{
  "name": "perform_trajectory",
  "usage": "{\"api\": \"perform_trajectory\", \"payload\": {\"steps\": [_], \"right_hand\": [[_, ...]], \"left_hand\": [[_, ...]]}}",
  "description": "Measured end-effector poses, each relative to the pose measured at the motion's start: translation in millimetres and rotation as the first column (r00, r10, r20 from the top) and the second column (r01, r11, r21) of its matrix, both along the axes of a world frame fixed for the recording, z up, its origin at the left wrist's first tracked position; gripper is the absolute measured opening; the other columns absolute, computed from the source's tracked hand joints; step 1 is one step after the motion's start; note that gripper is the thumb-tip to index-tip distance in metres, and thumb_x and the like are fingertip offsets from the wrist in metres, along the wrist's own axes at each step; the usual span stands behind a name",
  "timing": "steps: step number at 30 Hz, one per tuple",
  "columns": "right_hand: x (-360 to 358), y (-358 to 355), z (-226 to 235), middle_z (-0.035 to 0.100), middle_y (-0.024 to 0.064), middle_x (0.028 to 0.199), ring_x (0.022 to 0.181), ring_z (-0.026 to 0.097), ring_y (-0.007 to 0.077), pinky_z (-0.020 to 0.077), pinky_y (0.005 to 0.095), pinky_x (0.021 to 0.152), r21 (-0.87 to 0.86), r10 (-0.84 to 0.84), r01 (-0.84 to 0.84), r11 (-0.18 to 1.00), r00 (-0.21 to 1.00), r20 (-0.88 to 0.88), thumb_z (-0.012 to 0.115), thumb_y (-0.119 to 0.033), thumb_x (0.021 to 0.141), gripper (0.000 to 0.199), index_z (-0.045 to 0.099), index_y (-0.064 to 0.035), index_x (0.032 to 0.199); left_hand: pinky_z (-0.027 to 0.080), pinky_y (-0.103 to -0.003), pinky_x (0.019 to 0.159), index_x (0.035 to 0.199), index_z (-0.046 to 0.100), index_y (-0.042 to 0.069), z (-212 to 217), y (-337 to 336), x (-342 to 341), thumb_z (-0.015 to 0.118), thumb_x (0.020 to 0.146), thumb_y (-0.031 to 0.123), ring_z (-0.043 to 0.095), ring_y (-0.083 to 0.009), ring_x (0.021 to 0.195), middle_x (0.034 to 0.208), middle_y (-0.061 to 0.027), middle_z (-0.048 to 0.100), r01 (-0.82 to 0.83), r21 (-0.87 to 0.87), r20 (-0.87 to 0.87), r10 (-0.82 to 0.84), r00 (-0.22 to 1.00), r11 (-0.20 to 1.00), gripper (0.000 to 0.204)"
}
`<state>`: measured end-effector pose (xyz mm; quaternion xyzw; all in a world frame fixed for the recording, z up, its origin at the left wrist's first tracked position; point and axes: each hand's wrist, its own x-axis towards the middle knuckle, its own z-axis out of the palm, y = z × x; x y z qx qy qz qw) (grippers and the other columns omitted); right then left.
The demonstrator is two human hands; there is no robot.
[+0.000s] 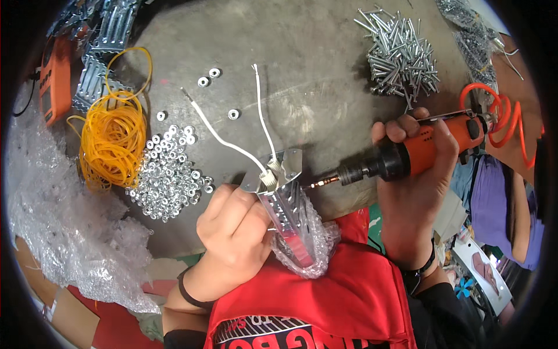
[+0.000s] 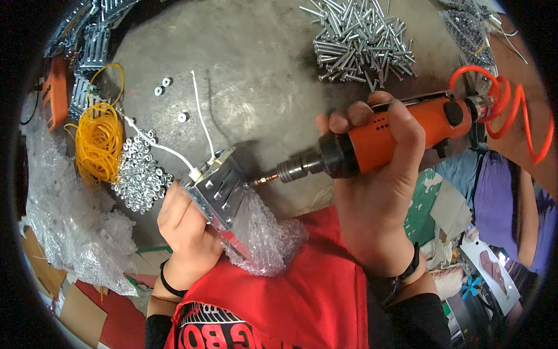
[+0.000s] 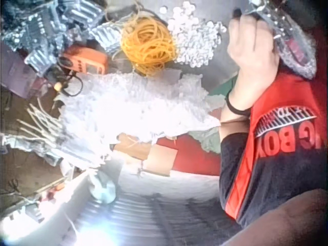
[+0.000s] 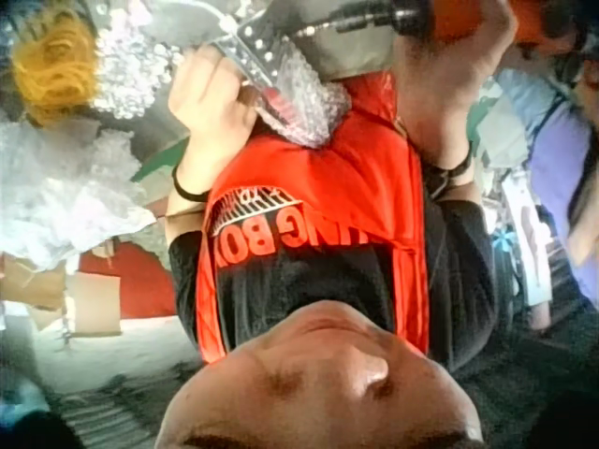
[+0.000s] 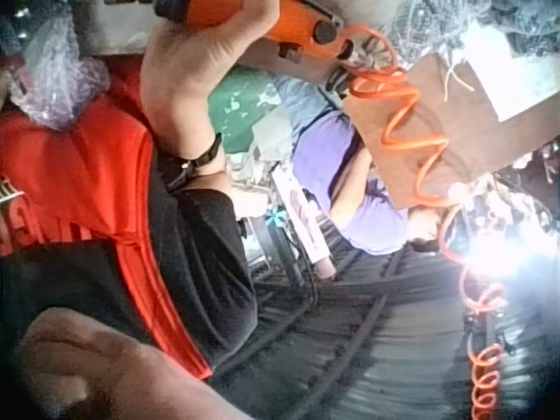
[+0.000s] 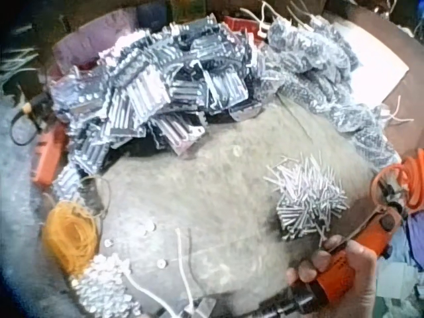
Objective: The person retrieves a metal component from a box, places it on the workbench, and inserts a screw by hand. They secure the screw using a power screwdriver, trim a wire with pliers, and then place the assembled unit onto a stack of similar items.
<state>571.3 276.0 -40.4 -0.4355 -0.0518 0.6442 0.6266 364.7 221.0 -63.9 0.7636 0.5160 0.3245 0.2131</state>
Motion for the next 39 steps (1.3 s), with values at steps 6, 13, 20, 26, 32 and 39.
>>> {"api": "perform_trajectory", "payload": {"steps": [6,13,20,26,32,39], "right_hand": [[-1,0,2,0.049,0.0033,0.082,0.079,0.051,0.0184,0.0398,0.0386,0.090,0.005,-0.006,0.006,1.000,1.000,-0.023,0.058,-0.028,0.087,0.028,0.049,-0.0062,0.102],[-2,1,2,0.051,0.0024,0.078,0.079,0.050,0.0197,0.0401,0.0385,0.086,-0.037,-0.008,0.010,0.999,0.998,0.063,0.059,-0.032,0.085,0.030,0.048,-0.0103,0.102],[-5,-3,6,0.051,0.0036,0.083,0.081,0.052,0.0198,0.0388,0.0418,0.095,-0.046,-0.045,0.048,0.998,0.997,0.059,0.059,-0.032,0.086,0.031,0.048,-0.0094,0.104],[8,-3,-12,0.053,0.0044,0.088,0.087,0.053,0.0199,0.0402,0.0403,0.095,0.085,0.047,-0.042,0.996,0.998,-0.049,0.059,-0.029,0.088,0.034,0.049,-0.0073,0.113],[9,-7,3,0.054,0.0048,0.087,0.085,0.055,0.0185,0.0456,0.0352,0.085,0.224,0.004,-0.014,0.975,0.999,0.047,0.061,-0.020,0.087,0.036,0.046,-0.0038,0.116],[82,26,48,0.057,0.0071,0.093,0.084,0.056,0.0133,0.0457,0.0276,0.077,0.097,0.289,-0.539,0.837,0.586,0.757,0.065,-0.013,0.083,0.049,0.042,-0.0005,0.125]], "left_hand": [[0.042,-0.034,0.053,0.078,0.059,-0.002,3,2,-2,0.065,0.043,0.002,0.051,-0.0284,0.062,0.078,-0.0132,0.055,0.028,-0.013,-0.010,-0.028,1.000,1.000,0.036],[0.042,-0.034,0.053,0.074,0.056,-0.001,3,3,-2,0.064,0.042,0.001,0.050,-0.0296,0.062,0.076,-0.0127,0.054,0.036,-0.036,-0.006,-0.036,0.999,0.999,0.032],[0.042,-0.037,0.051,0.076,0.055,0.003,6,0,1,0.065,0.048,0.001,0.051,-0.0282,0.062,0.075,-0.0098,0.050,-0.021,-0.011,0.007,0.021,1.000,1.000,0.030],[0.043,-0.035,0.053,0.077,0.056,0.003,13,-7,-1,0.063,0.059,-0.006,0.054,-0.0269,0.067,0.078,-0.0103,0.053,-0.090,-0.024,0.001,0.090,0.996,0.996,0.022],[0.049,-0.037,0.051,0.141,0.020,-0.004,54,-38,22,0.077,0.069,0.032,0.060,-0.0295,0.053,0.071,-0.0137,0.060,-0.096,-0.369,-0.010,0.100,0.995,0.924,0.099],[0.049,-0.041,0.058,0.141,0.026,-0.001,60,-30,31,0.055,0.078,0.001,0.063,-0.0398,0.066,0.078,-0.0252,0.061,-0.198,-0.364,-0.078,0.182,0.980,0.910,0.069]]}}
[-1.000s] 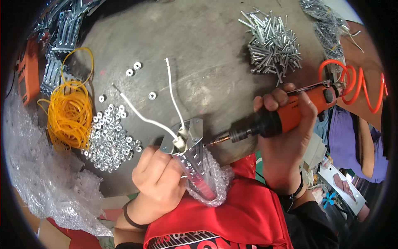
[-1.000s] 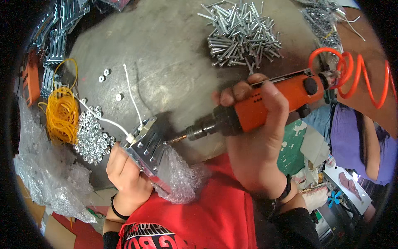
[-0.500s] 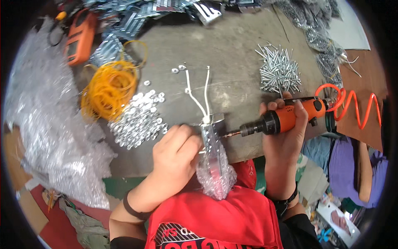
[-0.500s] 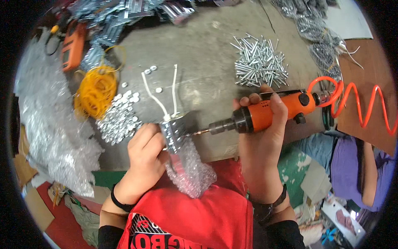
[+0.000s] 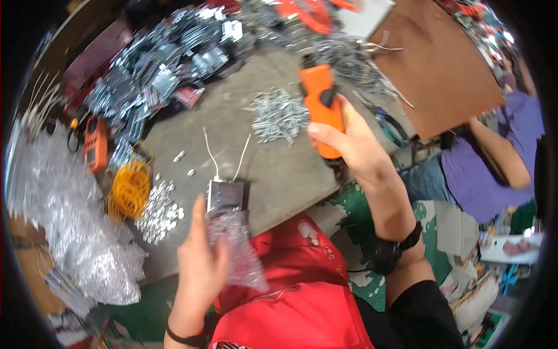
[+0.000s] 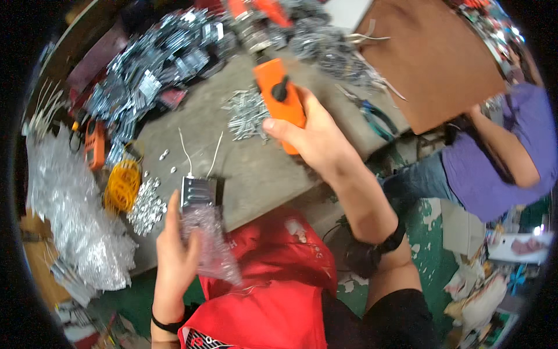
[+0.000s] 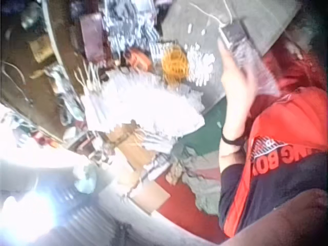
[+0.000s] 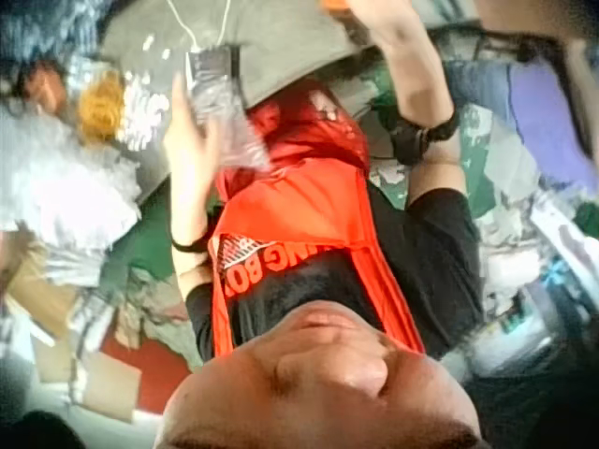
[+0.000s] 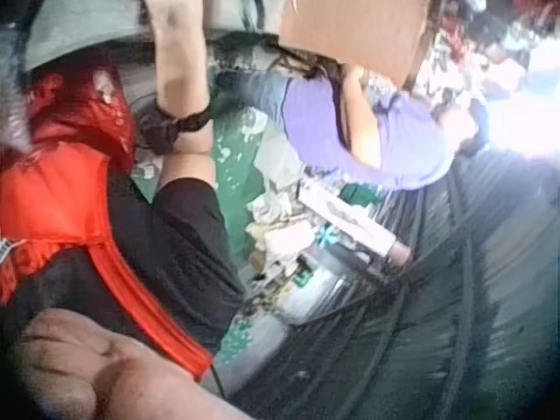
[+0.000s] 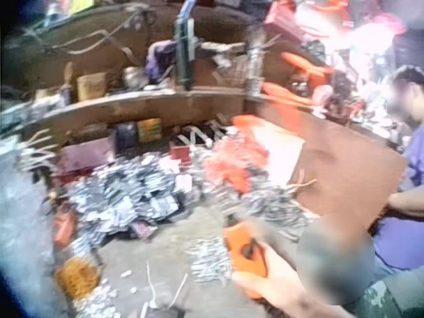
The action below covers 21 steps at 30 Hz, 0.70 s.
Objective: The person retrieves a metal component from a box, places it on the workbench, and inserts a screw by hand. They secure the screw using a power screwdriver, trim a wire with pliers, and then place the assembled unit onto a stack of similar items.
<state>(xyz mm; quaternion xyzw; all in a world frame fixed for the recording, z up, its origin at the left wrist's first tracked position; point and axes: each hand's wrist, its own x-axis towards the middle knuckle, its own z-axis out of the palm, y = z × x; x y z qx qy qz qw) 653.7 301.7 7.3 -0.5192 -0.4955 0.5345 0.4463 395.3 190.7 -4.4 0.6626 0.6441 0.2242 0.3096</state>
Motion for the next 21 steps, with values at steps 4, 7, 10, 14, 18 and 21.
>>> {"api": "perform_trajectory", "payload": {"steps": [4,7,10,14,18,21], "right_hand": [[51,8,-30,0.058,0.0167,0.110,0.101,0.058,0.0315,0.0448,0.0382,0.089,0.247,-0.139,0.010,0.969,0.848,0.511,0.070,-0.017,0.079,0.065,0.038,-0.0016,0.133],[66,9,-45,0.052,0.0169,0.126,0.114,0.052,0.0272,0.0416,0.0351,0.095,0.344,-0.270,-0.053,0.938,0.514,0.815,0.070,-0.011,0.078,0.065,0.038,-0.0009,0.134],[90,0,-35,0.052,0.0208,0.125,0.117,0.049,0.0348,0.0375,0.0400,0.100,0.337,-0.213,-0.100,0.936,0.601,0.770,0.068,-0.010,0.076,0.059,0.045,-0.0037,0.131],[156,-23,-28,0.054,0.0187,0.118,0.112,0.050,0.0367,0.0403,0.0414,0.096,0.288,-0.276,-0.051,0.956,0.172,0.946,0.064,-0.008,0.068,0.061,0.050,-0.0085,0.127],[176,-6,-41,0.054,0.0183,0.114,0.109,0.051,0.0363,0.0405,0.0422,0.096,0.214,-0.207,-0.049,0.976,0.123,0.971,0.061,-0.006,0.066,0.058,0.052,-0.0110,0.123],[198,-3,-47,0.055,0.0157,0.109,0.103,0.055,0.0294,0.0417,0.0361,0.092,0.453,-0.420,-0.052,0.890,0.291,0.860,0.058,-0.005,0.068,0.050,0.052,-0.0047,0.118]], "left_hand": [[0.046,-0.039,0.064,0.129,0.050,0.002,13,-2,-11,0.053,0.077,-0.005,0.058,-0.0346,0.073,0.089,-0.0194,0.057,0.180,0.223,-0.177,-0.142,0.974,0.958,0.053],[0.045,-0.038,0.062,0.123,0.058,0.009,20,-7,-16,0.055,0.073,-0.006,0.057,-0.0310,0.072,0.088,-0.0136,0.058,0.234,0.330,-0.349,-0.112,0.931,0.914,0.053],[0.045,-0.038,0.062,0.121,0.060,0.012,14,-7,-24,0.055,0.071,-0.006,0.055,-0.0284,0.071,0.088,-0.0116,0.057,0.409,0.350,-0.496,-0.203,0.844,0.843,0.054],[0.046,-0.038,0.063,0.118,0.059,0.005,-1,0,-22,0.066,0.067,0.001,0.055,-0.0293,0.073,0.089,-0.0121,0.057,0.294,0.390,-0.322,-0.170,0.931,0.873,0.052],[0.047,-0.040,0.068,0.106,0.060,0.002,-3,9,-8,0.072,0.069,0.007,0.058,-0.0334,0.080,0.091,-0.0154,0.060,0.186,0.295,-0.236,-0.117,0.965,0.937,0.040],[0.046,-0.036,0.061,0.093,0.058,0.004,-10,13,-6,0.075,0.069,0.020,0.057,-0.0263,0.071,0.078,-0.0071,0.057,0.212,0.275,-0.294,-0.127,0.947,0.938,0.033]]}}
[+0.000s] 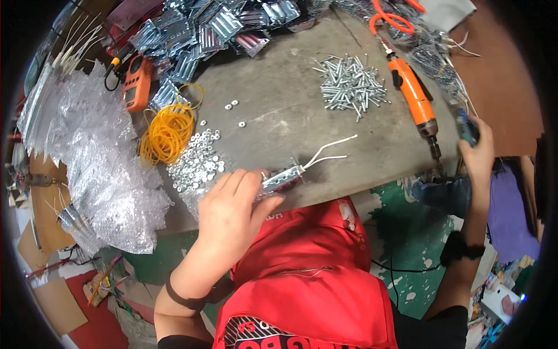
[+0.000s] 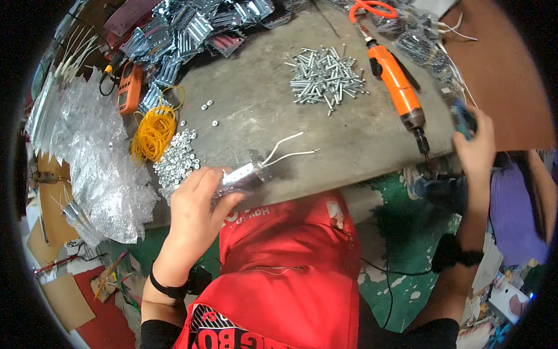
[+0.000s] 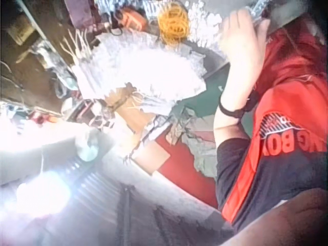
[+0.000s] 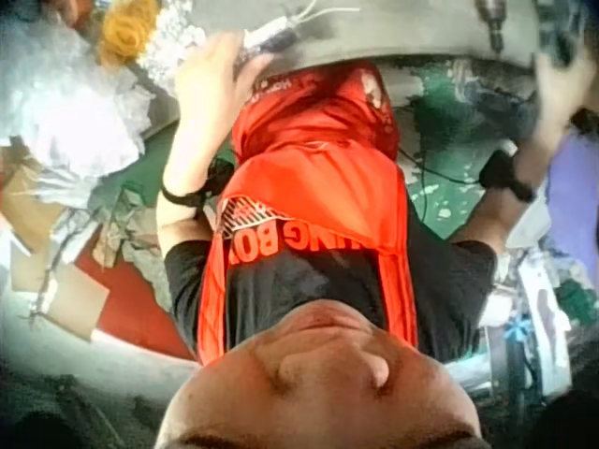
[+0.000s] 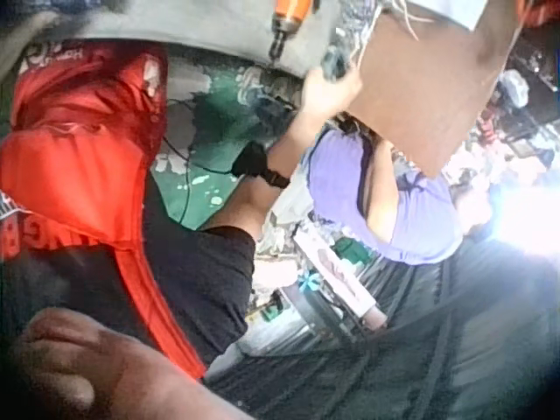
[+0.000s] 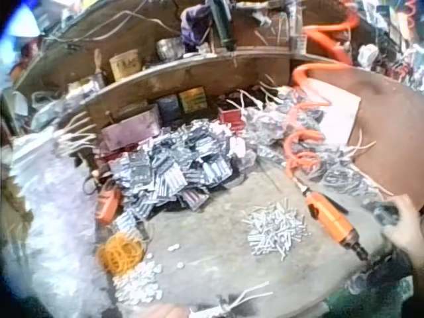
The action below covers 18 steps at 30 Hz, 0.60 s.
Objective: The person retrieves a metal component from a box, places it on the workbench, and inserts a screw by hand. They secure the screw using a power screwdriver, trim a wire with pliers, and then place the assembled unit onto a stack of similar items.
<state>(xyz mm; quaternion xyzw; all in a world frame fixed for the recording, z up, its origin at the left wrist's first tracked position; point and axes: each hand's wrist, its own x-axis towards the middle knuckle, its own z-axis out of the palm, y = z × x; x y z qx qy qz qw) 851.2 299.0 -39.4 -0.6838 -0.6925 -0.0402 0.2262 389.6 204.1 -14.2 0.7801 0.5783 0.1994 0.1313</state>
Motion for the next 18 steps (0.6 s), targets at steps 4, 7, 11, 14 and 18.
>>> {"api": "perform_trajectory", "payload": {"steps": [4,7,11,14,18], "right_hand": [[-64,-46,39,0.056,0.0101,0.097,0.087,0.054,0.0157,0.0442,0.0276,0.080,0.077,0.115,-0.087,0.993,0.833,-0.541,0.062,-0.010,0.070,0.043,0.054,-0.0006,0.111],[-146,-52,65,0.057,0.0080,0.087,0.070,0.056,0.0199,0.0459,0.0293,0.064,-0.162,0.480,-0.520,0.839,0.847,-0.228,0.073,-0.021,0.063,0.045,0.059,-0.0040,0.102],[-170,-40,59,0.053,0.0075,0.080,0.064,0.054,0.0255,0.0444,0.0334,0.056,-0.207,0.614,-0.655,0.727,0.755,-0.229,0.078,-0.028,0.057,0.047,0.061,-0.0080,0.096],[-178,-31,59,0.050,0.0064,0.076,0.063,0.054,0.0251,0.0441,0.0343,0.056,-0.253,0.661,-0.682,0.686,0.730,-0.176,0.078,-0.029,0.056,0.046,0.061,-0.0096,0.095],[-194,-23,56,0.048,0.0062,0.075,0.062,0.054,0.0243,0.0436,0.0354,0.055,-0.259,0.733,-0.752,0.606,0.654,-0.185,0.078,-0.029,0.059,0.045,0.060,-0.0098,0.095]], "left_hand": [[0.045,-0.036,0.058,0.092,0.058,0.005,-9,0,5,0.075,0.068,0.022,0.056,-0.0254,0.068,0.076,-0.0069,0.056,0.003,0.042,-0.008,-0.003,1.000,0.999,0.034],[0.045,-0.035,0.056,0.091,0.058,0.005,-15,-3,-1,0.075,0.067,0.023,0.055,-0.0245,0.065,0.073,-0.0065,0.055,0.008,0.102,-0.023,-0.006,1.000,0.995,0.035],[0.044,-0.034,0.054,0.090,0.058,0.004,-15,0,-3,0.075,0.065,0.024,0.054,-0.0234,0.063,0.074,-0.0062,0.056,0.061,0.144,-0.032,-0.057,0.998,0.988,0.036],[0.045,-0.035,0.056,0.090,0.059,0.003,-11,-1,-1,0.075,0.067,0.024,0.056,-0.0255,0.066,0.079,-0.0078,0.059,0.065,0.125,-0.025,-0.062,0.998,0.990,0.035],[0.045,-0.037,0.058,0.090,0.059,0.002,-14,-1,-3,0.073,0.070,0.025,0.057,-0.0274,0.067,0.081,-0.0092,0.062,0.108,0.113,0.023,-0.112,0.993,0.988,0.033]]}}
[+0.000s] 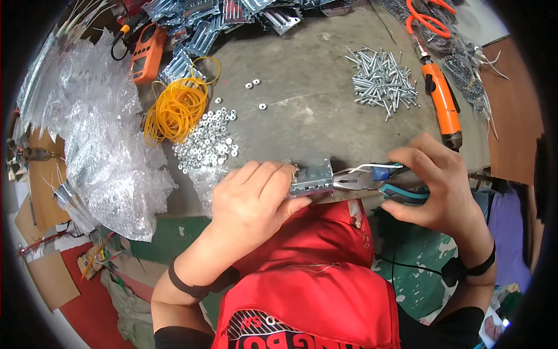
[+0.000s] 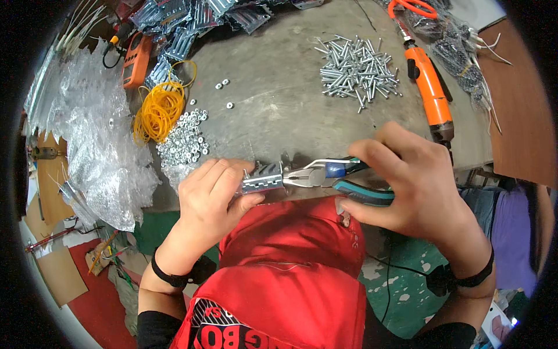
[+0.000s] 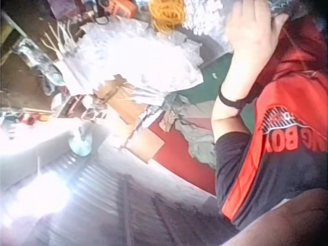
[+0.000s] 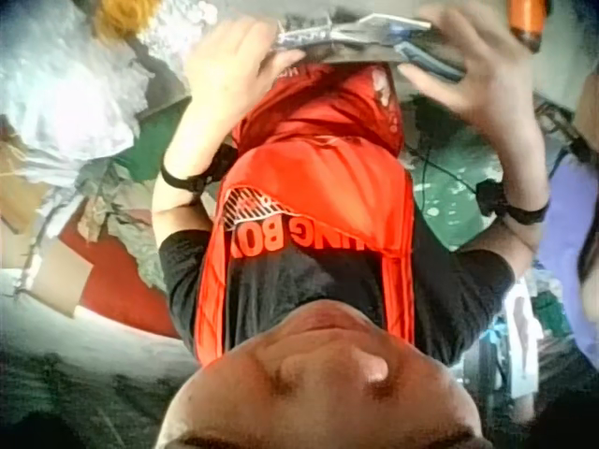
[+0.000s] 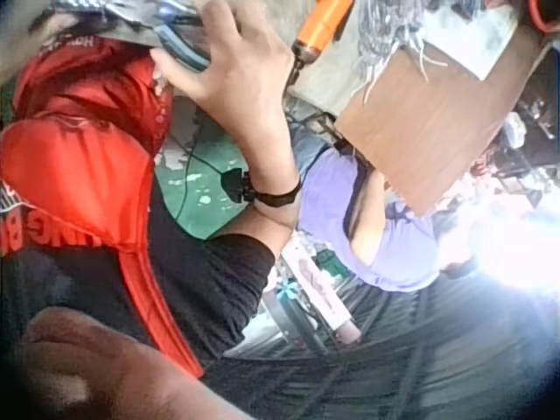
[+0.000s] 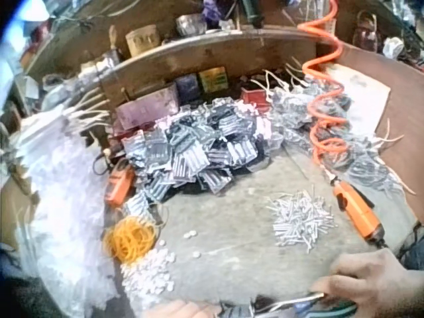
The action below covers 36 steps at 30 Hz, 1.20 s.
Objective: The person retrieves a metal component from a box, places it on the workbench, and inserts a screw by hand. They secure the screw using a power screwdriver, trim a wire with pliers, and then place the assembled unit onto a stack of similar items.
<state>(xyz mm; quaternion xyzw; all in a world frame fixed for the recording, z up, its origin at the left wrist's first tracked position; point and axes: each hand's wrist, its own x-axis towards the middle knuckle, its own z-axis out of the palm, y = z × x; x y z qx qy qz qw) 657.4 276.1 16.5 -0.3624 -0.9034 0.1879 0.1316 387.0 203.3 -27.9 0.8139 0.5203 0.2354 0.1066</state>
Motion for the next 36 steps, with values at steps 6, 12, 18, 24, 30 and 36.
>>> {"api": "perform_trajectory", "payload": {"steps": [6,12,18,24,30,36], "right_hand": [[-11,-10,-15,0.048,0.0076,0.073,0.061,0.054,0.0252,0.0434,0.0361,0.055,-0.090,-0.083,0.087,0.992,0.996,0.044,0.078,-0.028,0.062,0.047,0.059,-0.0065,0.099],[-16,-22,-19,0.050,0.0087,0.074,0.060,0.055,0.0263,0.0443,0.0357,0.054,-0.115,-0.160,0.160,0.980,0.987,0.008,0.079,-0.026,0.062,0.048,0.059,-0.0041,0.101],[-17,-32,-21,0.051,0.0081,0.074,0.063,0.056,0.0258,0.0454,0.0347,0.057,-0.113,-0.221,0.217,0.970,0.975,-0.026,0.080,-0.023,0.061,0.047,0.060,-0.0045,0.099],[-2,-31,-12,0.052,0.0087,0.076,0.069,0.058,0.0274,0.0467,0.0355,0.062,-0.156,-0.259,0.247,0.956,0.964,-0.060,0.080,-0.021,0.058,0.047,0.061,-0.0071,0.099],[25,-39,-17,0.054,0.0093,0.079,0.071,0.058,0.0303,0.0470,0.0375,0.062,-0.041,-0.263,0.267,0.963,0.961,0.089,0.078,-0.025,0.062,0.042,0.062,-0.0096,0.097],[13,-20,-31,0.053,0.0096,0.081,0.072,0.058,0.0299,0.0465,0.0389,0.062,-0.053,-0.183,0.187,0.981,0.980,0.072,0.077,-0.028,0.064,0.044,0.060,-0.0099,0.100]], "left_hand": [[0.044,-0.036,0.056,0.088,0.058,0.001,-2,-2,3,0.072,0.072,0.026,0.057,-0.0279,0.063,0.076,-0.0100,0.061,-0.120,-0.014,-0.002,0.120,0.993,0.993,0.032],[0.044,-0.036,0.056,0.087,0.058,0.000,-3,0,5,0.073,0.073,0.024,0.058,-0.0282,0.064,0.076,-0.0107,0.062,-0.165,-0.034,0.054,0.167,0.984,0.986,0.032],[0.045,-0.036,0.057,0.087,0.059,0.000,-2,-3,8,0.072,0.075,0.022,0.058,-0.0291,0.065,0.077,-0.0116,0.062,-0.184,-0.004,0.057,0.183,0.981,0.983,0.029],[0.046,-0.037,0.061,0.089,0.059,0.001,0,-4,4,0.074,0.072,0.019,0.059,-0.0300,0.068,0.081,-0.0118,0.063,-0.124,-0.039,0.033,0.126,0.992,0.991,0.029],[0.045,-0.034,0.057,0.090,0.060,0.004,-4,-2,5,0.077,0.065,0.020,0.055,-0.0244,0.064,0.077,-0.0074,0.060,-0.071,0.053,0.002,0.071,0.997,0.996,0.033],[0.046,-0.035,0.058,0.088,0.059,0.001,-3,0,6,0.076,0.069,0.021,0.058,-0.0275,0.066,0.078,-0.0104,0.062,-0.065,0.026,-0.014,0.066,0.998,0.998,0.032]]}}
